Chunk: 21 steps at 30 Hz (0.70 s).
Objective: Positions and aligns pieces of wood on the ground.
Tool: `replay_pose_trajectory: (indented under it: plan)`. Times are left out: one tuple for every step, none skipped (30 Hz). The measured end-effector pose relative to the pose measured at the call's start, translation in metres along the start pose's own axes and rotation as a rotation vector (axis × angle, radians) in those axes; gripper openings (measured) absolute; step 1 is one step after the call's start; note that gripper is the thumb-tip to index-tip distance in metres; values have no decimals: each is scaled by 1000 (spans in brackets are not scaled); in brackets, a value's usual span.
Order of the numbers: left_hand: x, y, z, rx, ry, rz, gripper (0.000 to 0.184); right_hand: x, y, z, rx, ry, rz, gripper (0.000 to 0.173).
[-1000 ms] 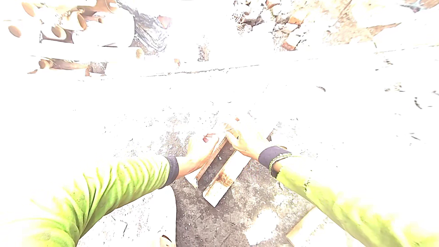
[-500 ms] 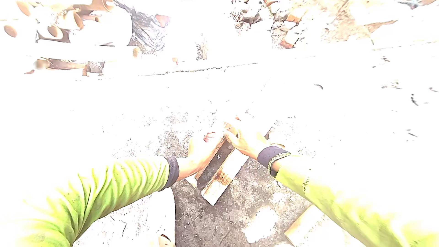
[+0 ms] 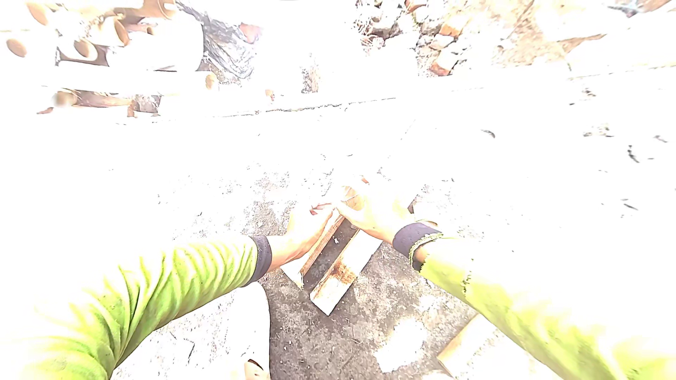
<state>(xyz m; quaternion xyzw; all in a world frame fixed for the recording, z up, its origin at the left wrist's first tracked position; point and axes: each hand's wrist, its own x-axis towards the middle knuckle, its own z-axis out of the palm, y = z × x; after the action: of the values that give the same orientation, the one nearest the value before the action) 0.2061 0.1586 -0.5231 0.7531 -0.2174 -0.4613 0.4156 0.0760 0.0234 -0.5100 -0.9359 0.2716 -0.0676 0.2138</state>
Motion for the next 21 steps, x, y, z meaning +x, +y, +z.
replay_pose_trajectory:
  plan:
    - [1,-1,0,-3,-8,1,19,1,-3,0,-16,2,14,46]
    - [0,-2,0,-4,-15,4,20,2,-5,0,-20,5,27,42]
    - [-2,0,0,-2,-22,-7,20,3,-7,1,-23,14,33,40]
    - [-5,4,-1,6,-28,-23,21,4,-7,1,-22,25,34,39]
    - [-8,8,-2,9,-27,-31,21,4,-8,1,-17,30,31,39]
    - [-5,5,-3,6,-32,-28,20,4,-7,1,-11,29,23,40]
    - [-2,2,-3,-1,-39,-15,20,4,-6,1,-2,13,18,42]
    - [0,-1,-4,-4,-49,-5,20,4,-4,1,7,6,9,43]
    - [2,-2,-5,-2,-57,-9,20,3,-1,2,14,16,-10,42]
    - [2,-2,-5,-1,-55,-21,21,2,1,2,16,33,-30,38]
    - [2,0,-5,-2,-50,-38,20,1,3,3,14,49,-50,34]
    - [2,2,-6,-8,-53,-52,20,0,5,3,15,58,-68,32]
    - [1,4,-6,-4,-54,-60,20,-1,6,3,16,65,-85,33]
    - [1,4,-7,9,-51,-55,21,-2,8,3,22,66,-95,34]
    - [0,4,-7,29,-50,-36,22,-4,10,4,33,69,-105,36]
    - [-1,4,-8,57,-50,-9,23,-6,13,7,49,80,-115,38]
    - [1,6,-7,30,-39,-27,23,-9,16,9,63,97,-123,40]
    - [3,8,-6,17,-27,-37,23,-12,16,10,71,116,-119,44]
    - [5,9,-6,16,-24,-45,22,-15,16,11,75,125,-95,47]
    - [6,9,-5,14,-29,-49,23,-19,14,12,72,134,-61,48]
    - [7,10,-4,11,-35,-49,23,-22,13,13,65,145,-32,48]
